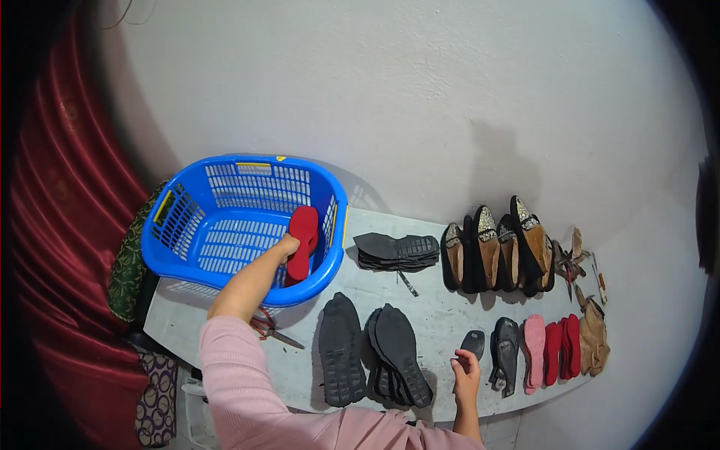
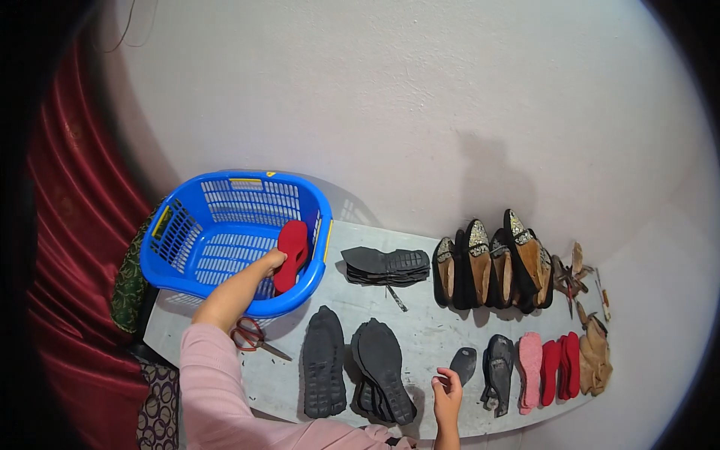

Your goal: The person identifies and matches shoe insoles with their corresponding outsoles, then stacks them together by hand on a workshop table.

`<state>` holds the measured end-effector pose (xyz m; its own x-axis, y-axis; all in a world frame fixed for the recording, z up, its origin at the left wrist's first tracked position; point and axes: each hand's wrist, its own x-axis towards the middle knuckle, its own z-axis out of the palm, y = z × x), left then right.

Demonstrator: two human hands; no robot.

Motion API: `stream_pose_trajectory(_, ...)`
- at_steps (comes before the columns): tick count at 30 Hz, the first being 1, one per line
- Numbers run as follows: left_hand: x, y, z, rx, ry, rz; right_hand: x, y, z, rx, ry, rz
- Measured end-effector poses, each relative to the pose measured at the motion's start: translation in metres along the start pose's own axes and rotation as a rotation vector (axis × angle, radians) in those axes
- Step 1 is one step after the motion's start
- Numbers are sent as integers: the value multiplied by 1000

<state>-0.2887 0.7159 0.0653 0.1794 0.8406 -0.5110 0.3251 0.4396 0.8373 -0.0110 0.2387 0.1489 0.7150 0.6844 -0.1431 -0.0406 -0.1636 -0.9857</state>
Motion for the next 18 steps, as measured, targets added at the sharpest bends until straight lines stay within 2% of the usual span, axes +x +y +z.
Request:
stream_pose_trajectory(2,-5,-9,-3,-46,-90,-8,-2,0,-4,-15,17,4)
stream_pose_trajectory(3,0,-16,-6,35,-157,16,-2,0,-4,-17,22,1)
stream_pose_trajectory(9,3,-24,5,898,90,78,-3,5,-3,-1,11,0)
stream_pose_trajectory(11,-5,-19,3,1043,140,98,-3,12,-3,0,-4,-6)
stream_pose_trajectory(13,-14,-3,7,1046,141,122,-3,15,-3,-9,-14,-5)
stream_pose_trajectory(15,1,5,-7,1032,38,299,-4,12,-2,-25,-43,-10)
stream_pose_trajectory(18,-20,31,-20,807,318,769,-2,11,-6,-37,-81,-21)
